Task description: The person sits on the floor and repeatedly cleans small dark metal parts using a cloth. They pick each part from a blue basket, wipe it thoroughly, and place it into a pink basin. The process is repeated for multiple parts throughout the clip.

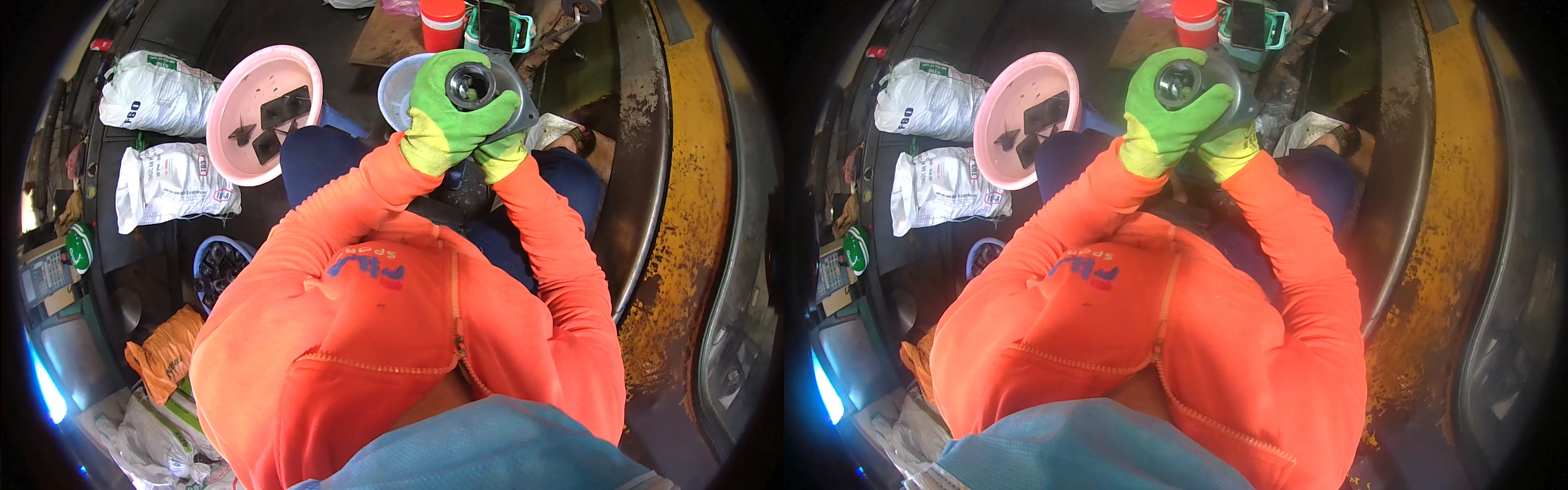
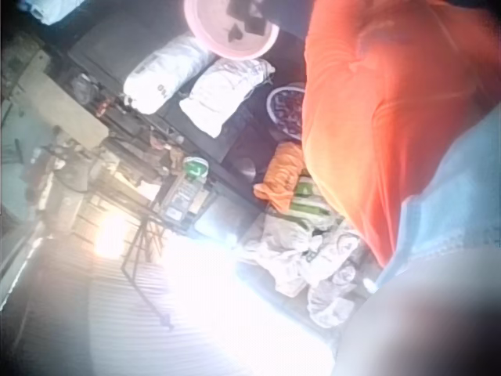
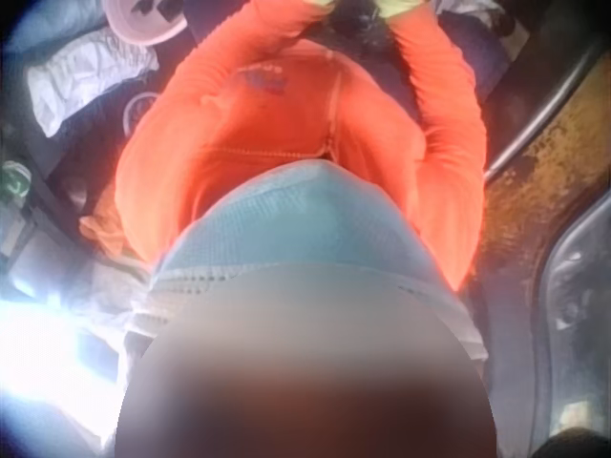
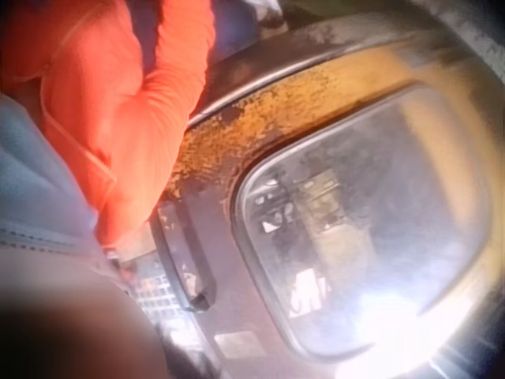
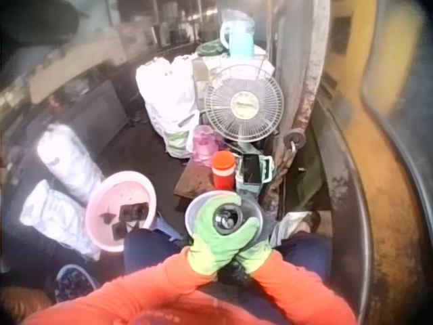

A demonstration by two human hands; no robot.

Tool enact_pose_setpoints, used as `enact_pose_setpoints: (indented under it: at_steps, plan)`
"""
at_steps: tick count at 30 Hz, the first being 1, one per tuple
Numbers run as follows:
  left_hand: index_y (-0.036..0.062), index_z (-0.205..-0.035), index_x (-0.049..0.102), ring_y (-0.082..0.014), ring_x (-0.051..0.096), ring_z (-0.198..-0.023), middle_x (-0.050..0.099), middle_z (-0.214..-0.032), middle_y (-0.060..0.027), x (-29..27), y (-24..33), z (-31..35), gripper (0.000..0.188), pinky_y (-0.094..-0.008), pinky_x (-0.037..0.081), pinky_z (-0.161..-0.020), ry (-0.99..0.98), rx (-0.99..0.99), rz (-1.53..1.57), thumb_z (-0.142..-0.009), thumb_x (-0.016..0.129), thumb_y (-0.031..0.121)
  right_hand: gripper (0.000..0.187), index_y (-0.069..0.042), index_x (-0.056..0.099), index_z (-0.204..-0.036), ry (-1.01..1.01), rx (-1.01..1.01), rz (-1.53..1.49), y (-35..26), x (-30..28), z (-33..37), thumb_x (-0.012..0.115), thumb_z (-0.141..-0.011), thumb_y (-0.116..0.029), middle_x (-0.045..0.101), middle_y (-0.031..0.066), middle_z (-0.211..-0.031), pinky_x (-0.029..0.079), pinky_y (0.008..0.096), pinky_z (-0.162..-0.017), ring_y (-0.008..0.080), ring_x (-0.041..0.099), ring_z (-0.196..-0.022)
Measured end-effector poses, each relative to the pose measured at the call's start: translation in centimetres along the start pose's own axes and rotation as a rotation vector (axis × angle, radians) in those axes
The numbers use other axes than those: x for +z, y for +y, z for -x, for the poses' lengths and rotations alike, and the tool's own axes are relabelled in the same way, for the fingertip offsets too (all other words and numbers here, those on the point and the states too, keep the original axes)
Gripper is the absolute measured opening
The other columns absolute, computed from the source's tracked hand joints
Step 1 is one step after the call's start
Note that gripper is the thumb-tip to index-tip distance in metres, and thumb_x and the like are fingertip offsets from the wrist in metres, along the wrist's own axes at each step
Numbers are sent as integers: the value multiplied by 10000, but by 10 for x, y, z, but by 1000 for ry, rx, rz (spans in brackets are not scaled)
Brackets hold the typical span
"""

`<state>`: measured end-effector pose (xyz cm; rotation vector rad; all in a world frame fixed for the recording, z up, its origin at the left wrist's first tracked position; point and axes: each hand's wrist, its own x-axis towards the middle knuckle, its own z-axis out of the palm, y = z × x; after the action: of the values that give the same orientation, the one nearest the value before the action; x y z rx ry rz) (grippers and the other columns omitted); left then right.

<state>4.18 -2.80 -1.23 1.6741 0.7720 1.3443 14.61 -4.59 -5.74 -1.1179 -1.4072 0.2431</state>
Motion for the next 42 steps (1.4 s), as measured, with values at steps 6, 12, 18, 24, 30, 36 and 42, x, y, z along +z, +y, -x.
enact_pose_setpoints:
  at_steps: [6, 12, 18, 24, 30, 36, 42]
  plan:
    - [28, -1044, 640, -132, 616, -893, 656, -1018, -60, -16, -9, -5, 406, -283, 499, -822, -211, -58, 101, -679, 809, 82, 480, -36, 504, -1248, -386, 116, -86, -22, -16, -9, 709, -823, -125, 596, 83, -1144, 480, 329, -899, 190, 587, -1050]
    - [51, -978, 681, -175, 636, -902, 674, -967, -56, -34, -10, -25, 368, -303, 497, -835, -586, 5, 166, -653, 813, 163, 461, -29, 567, -1207, -527, 269, -436, -17, -30, 4, 733, -781, -84, 630, 81, -1121, 513, 324, -852, 185, 607, -1012]
    - [22, -1029, 645, -215, 561, -1090, 643, -1084, -118, -39, -16, -35, 462, -351, 441, -947, -1080, -58, 507, -627, 799, 190, 601, -97, 444, -1364, -726, 604, -724, -6, -35, 26, 710, -825, -117, 518, 85, -1311, 452, 331, -965, 184, 532, -1168]
    - [55, -1289, 542, -266, 486, -1255, 492, -1360, -134, -46, -15, -66, 702, -364, 368, -1065, -854, -14, 39, -657, 797, 222, 505, -42, 537, -1241, -402, 3, -105, -6, -29, -4, 739, -795, -166, 593, 98, -1150, 492, 337, -885, 210, 590, -1050]
    - [25, -1180, 586, -217, 575, -1103, 582, -1251, -132, -13, -20, -5, 664, -344, 456, -947, -181, 88, 104, -608, 884, 180, 366, -29, 526, -1237, -193, 125, -253, -9, -14, -2, 610, -901, -147, 629, 96, -1121, 500, 334, -906, 208, 613, -1032]
    - [34, -1067, 625, -230, 645, -995, 646, -1146, -142, -12, -24, -4, 532, -337, 510, -869, -189, 155, 130, -615, 871, 172, 385, -23, 512, -1230, -254, 38, 17, -12, -21, -3, 630, -888, -154, 623, 83, -1103, 517, 303, -849, 182, 623, -988]
    - [14, -1029, 637, -210, 630, -1014, 661, -1118, -130, -24, -8, -15, 426, -331, 492, -894, -397, 166, 183, -655, 821, 101, 525, -14, 506, -1235, -446, 61, -163, -27, -28, -10, 751, -781, -111, 606, 81, -1134, 497, 315, -884, 182, 593, -1046]
